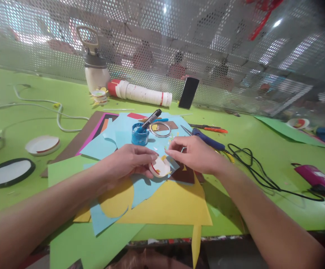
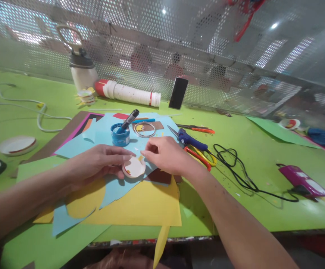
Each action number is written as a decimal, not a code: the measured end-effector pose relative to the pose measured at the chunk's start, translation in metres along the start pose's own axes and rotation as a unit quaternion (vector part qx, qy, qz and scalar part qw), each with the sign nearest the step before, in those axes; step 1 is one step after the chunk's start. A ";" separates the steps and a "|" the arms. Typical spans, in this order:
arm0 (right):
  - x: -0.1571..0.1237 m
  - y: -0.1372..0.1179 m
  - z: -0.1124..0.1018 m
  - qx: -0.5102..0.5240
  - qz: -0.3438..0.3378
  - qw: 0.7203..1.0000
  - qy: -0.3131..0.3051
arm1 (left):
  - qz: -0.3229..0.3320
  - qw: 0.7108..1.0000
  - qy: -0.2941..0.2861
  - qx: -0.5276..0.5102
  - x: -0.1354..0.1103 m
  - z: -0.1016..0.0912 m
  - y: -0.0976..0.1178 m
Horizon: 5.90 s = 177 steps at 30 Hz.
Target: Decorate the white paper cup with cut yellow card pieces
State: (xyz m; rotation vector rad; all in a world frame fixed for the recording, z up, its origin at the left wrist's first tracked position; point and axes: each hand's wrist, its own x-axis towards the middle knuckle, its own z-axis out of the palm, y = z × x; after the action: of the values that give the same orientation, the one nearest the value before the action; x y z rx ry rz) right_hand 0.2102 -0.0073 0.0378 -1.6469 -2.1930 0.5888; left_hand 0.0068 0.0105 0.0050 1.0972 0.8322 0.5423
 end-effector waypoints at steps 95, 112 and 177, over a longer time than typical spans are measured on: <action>0.004 0.005 0.002 0.165 0.069 0.984 -0.007 | 0.014 1.000 0.015 0.003 0.001 -0.003 -0.002; 0.004 0.005 0.007 0.345 0.091 0.934 -0.029 | 0.065 0.989 0.028 -0.130 0.001 -0.009 0.003; -0.016 -0.023 0.028 -0.093 -0.221 0.957 0.161 | 0.119 0.993 0.021 -0.010 -0.002 -0.003 0.002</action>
State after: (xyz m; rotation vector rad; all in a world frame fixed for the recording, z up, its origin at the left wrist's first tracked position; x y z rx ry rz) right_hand 0.1818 -0.0320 0.0257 -1.1628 -2.3051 -0.0099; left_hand 0.0031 0.0117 0.0068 1.1779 0.7349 0.7739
